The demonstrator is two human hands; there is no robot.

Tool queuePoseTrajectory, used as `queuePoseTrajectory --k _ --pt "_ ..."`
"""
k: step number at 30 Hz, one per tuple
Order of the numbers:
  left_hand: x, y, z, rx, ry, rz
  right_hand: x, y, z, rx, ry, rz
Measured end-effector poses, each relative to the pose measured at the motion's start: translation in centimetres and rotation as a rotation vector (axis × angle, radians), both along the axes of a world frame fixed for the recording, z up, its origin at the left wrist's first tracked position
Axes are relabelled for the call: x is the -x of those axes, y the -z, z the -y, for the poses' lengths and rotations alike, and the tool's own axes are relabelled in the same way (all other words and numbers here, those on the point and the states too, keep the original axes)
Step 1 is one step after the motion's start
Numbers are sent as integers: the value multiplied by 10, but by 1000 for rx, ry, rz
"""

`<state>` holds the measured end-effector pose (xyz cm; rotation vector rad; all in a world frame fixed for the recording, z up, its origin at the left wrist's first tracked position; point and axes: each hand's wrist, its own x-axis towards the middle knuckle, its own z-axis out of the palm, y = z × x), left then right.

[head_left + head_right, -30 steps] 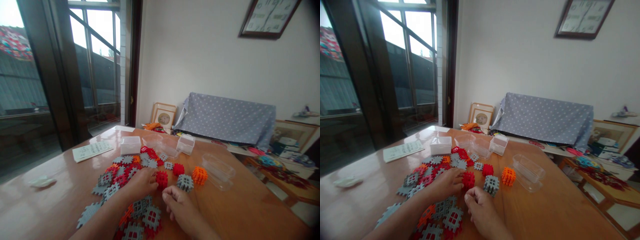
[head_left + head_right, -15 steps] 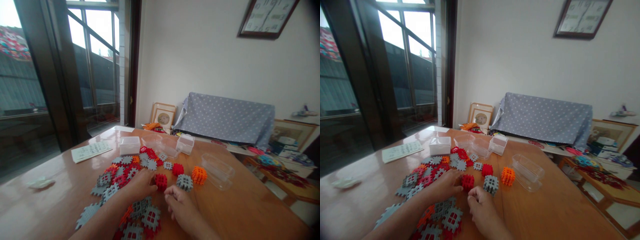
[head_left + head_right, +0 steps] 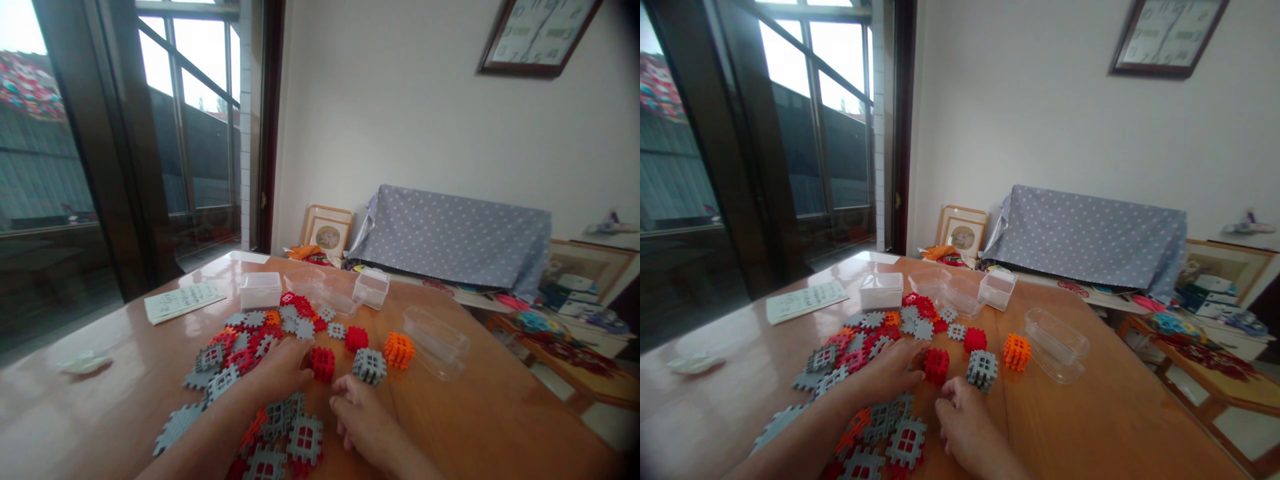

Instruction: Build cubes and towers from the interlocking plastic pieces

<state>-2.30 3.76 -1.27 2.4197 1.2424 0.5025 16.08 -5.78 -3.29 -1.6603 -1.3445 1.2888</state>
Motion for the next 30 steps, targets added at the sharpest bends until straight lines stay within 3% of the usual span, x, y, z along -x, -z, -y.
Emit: queuePoseTrajectory --k 8,15,18,21,23,25,30 --pt "2 -5 3 45 -13 34 -1 3 0 -28 -28 -10" --pt "39 -11 -16 52 -114 296 1 3 2 -15 -31 -2" --pt "59 -22 -25 40 -261 349 0 6 2 -31 -56 2" --pt "75 -34 -26 22 -488 229 -1 9 2 -29 -68 10" --pt "80 -40 -23 33 -552 122 -2 10 2 -24 -64 13" --pt "83 -42 -19 67 -517 43 -1 10 2 -23 -62 13" --pt "84 -36 -9 152 -291 -26 1 9 3 -14 -76 21"
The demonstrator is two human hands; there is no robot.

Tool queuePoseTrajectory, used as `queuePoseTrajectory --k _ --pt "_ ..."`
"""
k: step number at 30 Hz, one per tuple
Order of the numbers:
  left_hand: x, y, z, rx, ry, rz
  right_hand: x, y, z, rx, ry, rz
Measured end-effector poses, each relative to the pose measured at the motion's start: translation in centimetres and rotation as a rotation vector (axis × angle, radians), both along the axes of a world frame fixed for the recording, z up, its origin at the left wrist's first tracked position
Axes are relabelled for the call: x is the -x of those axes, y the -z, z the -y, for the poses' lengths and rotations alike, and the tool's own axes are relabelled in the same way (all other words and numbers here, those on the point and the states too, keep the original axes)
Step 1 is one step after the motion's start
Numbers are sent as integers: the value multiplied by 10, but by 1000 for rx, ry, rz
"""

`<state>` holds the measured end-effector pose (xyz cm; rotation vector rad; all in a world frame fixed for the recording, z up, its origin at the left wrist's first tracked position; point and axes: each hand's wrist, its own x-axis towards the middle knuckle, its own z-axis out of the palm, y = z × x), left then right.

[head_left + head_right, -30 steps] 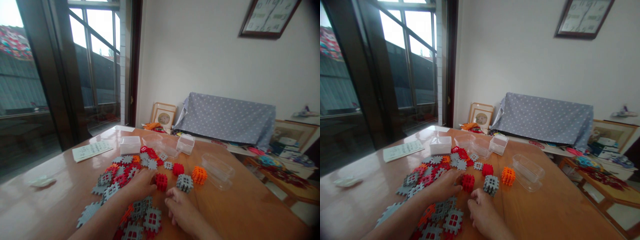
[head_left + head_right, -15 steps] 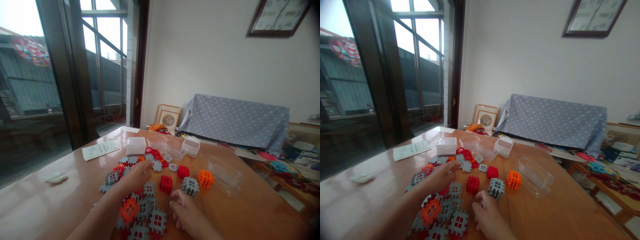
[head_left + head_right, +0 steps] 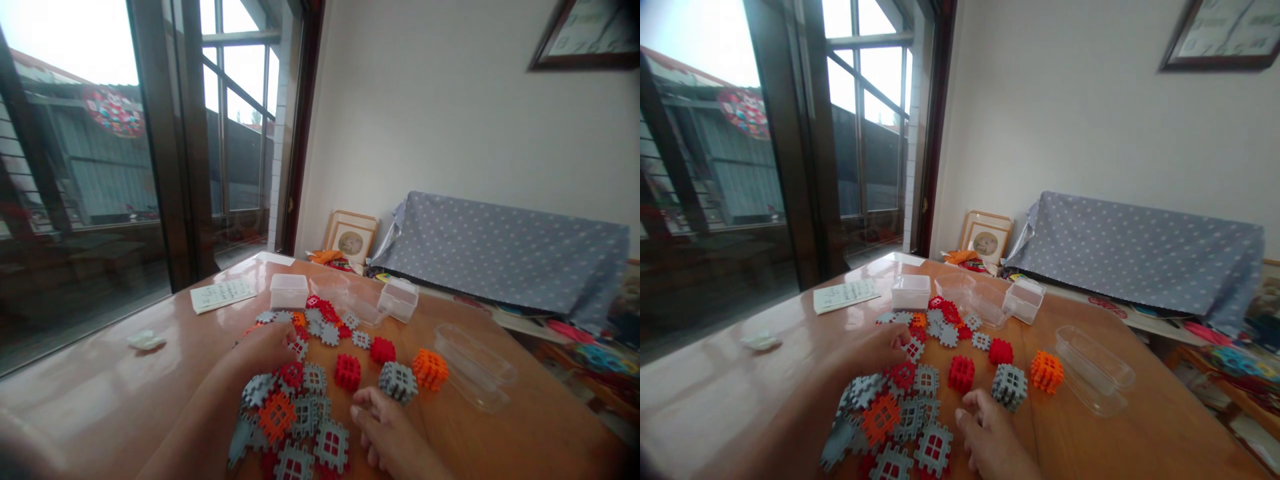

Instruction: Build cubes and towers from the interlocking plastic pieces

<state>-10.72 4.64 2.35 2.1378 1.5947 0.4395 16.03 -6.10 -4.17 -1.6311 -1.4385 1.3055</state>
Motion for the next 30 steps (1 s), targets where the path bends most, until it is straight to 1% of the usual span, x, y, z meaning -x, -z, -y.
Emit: queuePoseTrajectory --k 3,7,9,11,19,24,27,30 --pt "-1 4 4 28 51 -36 0 -2 1 -3 0 -5" --pt "-4 6 4 48 81 -211 0 -5 1 13 -33 12" --pt "-5 7 2 42 83 -282 0 -6 1 21 -54 30" --pt "-6 10 0 26 64 -289 0 -5 1 17 -63 37" --pt "-5 24 -9 -29 44 -75 -1 -1 2 5 -87 45" --pt "-4 32 -19 -128 -62 12 1 -6 2 5 -71 41" --pt "-3 31 -24 -155 -83 122 1 -8 2 11 -64 26" --pt "-4 25 -23 -103 -94 291 0 -5 1 10 -56 14"
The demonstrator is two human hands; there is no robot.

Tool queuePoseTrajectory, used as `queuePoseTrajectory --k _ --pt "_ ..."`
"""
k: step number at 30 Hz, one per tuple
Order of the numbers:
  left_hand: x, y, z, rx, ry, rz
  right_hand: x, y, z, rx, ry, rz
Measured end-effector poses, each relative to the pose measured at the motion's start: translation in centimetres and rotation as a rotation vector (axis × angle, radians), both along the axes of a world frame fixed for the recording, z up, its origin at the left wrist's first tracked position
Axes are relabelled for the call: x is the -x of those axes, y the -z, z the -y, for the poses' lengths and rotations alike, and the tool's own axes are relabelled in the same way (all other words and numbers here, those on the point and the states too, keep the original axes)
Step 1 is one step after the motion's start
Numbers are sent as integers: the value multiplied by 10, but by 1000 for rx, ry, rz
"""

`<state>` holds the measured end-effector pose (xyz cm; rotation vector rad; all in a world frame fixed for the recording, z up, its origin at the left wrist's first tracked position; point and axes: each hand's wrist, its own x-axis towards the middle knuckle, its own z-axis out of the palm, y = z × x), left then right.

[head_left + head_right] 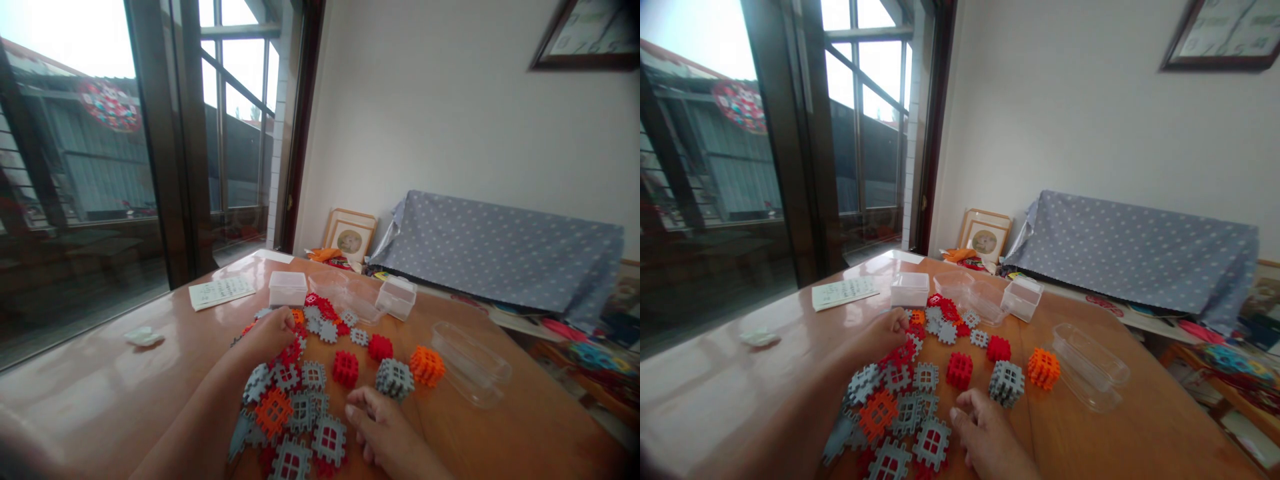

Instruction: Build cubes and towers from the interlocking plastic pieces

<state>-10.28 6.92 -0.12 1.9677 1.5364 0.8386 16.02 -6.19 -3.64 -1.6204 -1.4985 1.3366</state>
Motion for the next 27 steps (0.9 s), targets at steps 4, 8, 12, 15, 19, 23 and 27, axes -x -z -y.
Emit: queuePoseTrajectory --k 4,8,12,15,19,23,27 --pt "-13 -13 10 124 86 413 2 3 -2 -31 24 -27" --pt "-37 -20 24 230 221 712 4 0 -2 -76 32 -136" --pt "-63 -19 38 339 306 790 6 -6 -1 -122 39 -308" --pt "-77 -14 43 330 336 764 6 -9 -1 -153 91 -378" --pt "-85 -8 44 316 359 663 5 -13 -1 -159 180 -429" --pt "-83 -11 49 254 500 440 2 -16 -1 -130 273 -461" --pt "-82 -22 60 -37 513 199 -1 -19 -1 -113 306 -503"
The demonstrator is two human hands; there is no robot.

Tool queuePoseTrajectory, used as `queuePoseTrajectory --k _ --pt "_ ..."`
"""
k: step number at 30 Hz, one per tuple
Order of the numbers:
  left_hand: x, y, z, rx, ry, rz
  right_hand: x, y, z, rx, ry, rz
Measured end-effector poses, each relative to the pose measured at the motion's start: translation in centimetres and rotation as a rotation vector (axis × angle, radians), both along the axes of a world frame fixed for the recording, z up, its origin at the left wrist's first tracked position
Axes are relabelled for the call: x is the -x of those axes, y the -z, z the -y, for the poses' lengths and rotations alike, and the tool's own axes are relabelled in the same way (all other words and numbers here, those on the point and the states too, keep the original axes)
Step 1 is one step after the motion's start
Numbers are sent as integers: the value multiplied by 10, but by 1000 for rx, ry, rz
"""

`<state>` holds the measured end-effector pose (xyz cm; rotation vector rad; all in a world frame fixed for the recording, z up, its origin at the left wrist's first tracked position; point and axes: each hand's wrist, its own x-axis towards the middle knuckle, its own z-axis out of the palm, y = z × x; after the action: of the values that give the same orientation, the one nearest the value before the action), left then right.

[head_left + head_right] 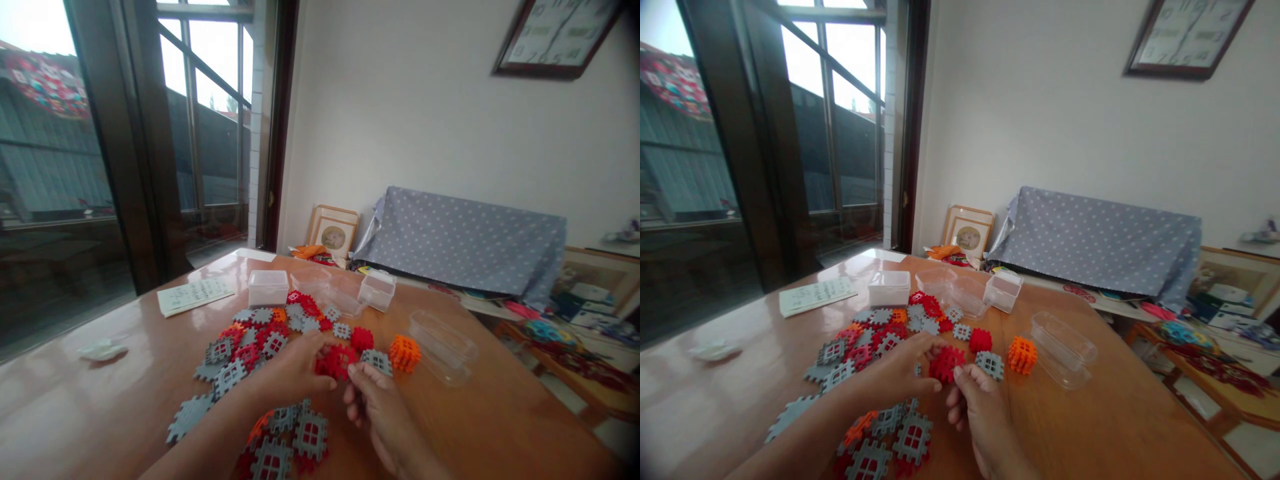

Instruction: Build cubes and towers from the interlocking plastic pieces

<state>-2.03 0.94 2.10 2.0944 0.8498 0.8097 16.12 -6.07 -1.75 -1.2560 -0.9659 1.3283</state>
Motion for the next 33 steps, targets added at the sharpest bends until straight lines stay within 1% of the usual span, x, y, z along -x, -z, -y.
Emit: queuePoseTrajectory --k 1,3,6,8,10,13,15,19,23,29,33 --pt "0 -2 2 -54 -12 -26 0 -1 0 3 5 -2" --pt "-1 -3 2 -104 -27 -68 0 -2 0 12 19 9" --pt "2 3 -6 -75 -93 -73 -1 -2 0 42 13 41" --pt "5 11 -16 -31 -184 -37 -1 0 0 74 -42 91" --pt "8 19 -25 -9 -254 -32 -1 3 0 113 -134 168" --pt "8 29 -33 19 -268 -74 2 8 1 152 -244 284" --pt "6 34 -34 25 -257 -121 4 11 2 157 -267 338" --pt "0 40 -32 10 -264 -206 5 13 1 150 -246 388" --pt "-2 39 -31 -8 -248 -266 4 11 -1 162 -229 400" --pt "-4 40 -30 31 -236 -253 5 3 1 162 -183 364" --pt "-2 41 -31 54 -245 -245 4 3 -1 198 -131 301"
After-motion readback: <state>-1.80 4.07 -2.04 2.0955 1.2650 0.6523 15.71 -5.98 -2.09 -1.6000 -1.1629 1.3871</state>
